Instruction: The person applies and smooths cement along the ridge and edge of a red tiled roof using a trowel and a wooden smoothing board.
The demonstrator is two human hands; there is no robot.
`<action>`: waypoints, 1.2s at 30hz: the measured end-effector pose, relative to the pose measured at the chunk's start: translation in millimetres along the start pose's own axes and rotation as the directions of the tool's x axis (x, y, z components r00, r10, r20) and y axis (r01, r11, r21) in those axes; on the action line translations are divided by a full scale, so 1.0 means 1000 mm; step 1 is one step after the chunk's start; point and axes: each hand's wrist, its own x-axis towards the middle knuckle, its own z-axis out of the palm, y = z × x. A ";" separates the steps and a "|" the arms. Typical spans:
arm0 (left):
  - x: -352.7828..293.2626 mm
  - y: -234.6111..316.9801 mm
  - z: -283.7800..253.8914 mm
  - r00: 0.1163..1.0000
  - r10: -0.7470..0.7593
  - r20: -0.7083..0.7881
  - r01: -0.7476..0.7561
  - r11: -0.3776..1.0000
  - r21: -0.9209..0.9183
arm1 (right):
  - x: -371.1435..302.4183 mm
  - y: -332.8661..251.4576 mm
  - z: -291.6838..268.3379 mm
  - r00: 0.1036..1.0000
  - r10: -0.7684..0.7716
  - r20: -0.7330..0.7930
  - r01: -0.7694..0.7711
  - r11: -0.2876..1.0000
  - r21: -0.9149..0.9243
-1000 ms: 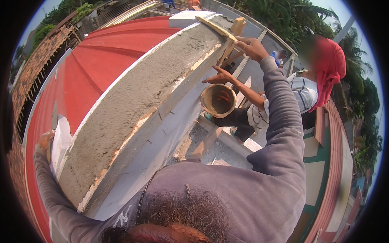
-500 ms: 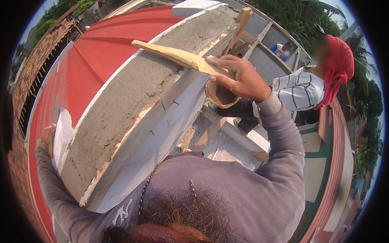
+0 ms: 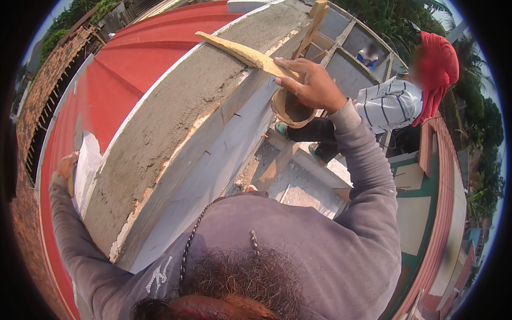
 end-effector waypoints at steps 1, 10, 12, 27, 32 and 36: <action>0.000 0.004 -0.001 1.000 -0.008 0.017 0.008 1.000 0.008 | -0.005 -0.008 0.003 0.999 -0.053 0.001 0.053 0.998 -0.034; -0.003 0.023 0.011 0.998 -0.028 -0.056 0.027 0.999 -0.029 | -0.033 -0.027 0.011 0.989 -0.145 -0.018 0.138 0.970 -0.200; -0.016 0.005 0.004 0.997 -0.018 -0.069 0.017 1.000 -0.011 | -0.017 -0.005 -0.003 0.994 -0.096 -0.049 0.082 0.970 -0.230; -0.005 0.018 0.003 0.986 0.167 -0.008 -0.157 0.940 0.303 | 0.069 0.136 -0.049 0.907 0.256 -0.334 -0.373 0.857 -0.356; -0.010 0.026 0.009 0.994 0.069 -0.085 -0.062 0.994 0.085 | 0.091 0.136 -0.037 0.866 0.281 -0.413 -0.428 0.845 -0.322; -0.022 0.018 0.013 0.997 -0.010 -0.072 0.012 1.000 0.016 | 0.106 0.149 -0.035 0.861 0.322 -0.394 -0.454 0.836 -0.309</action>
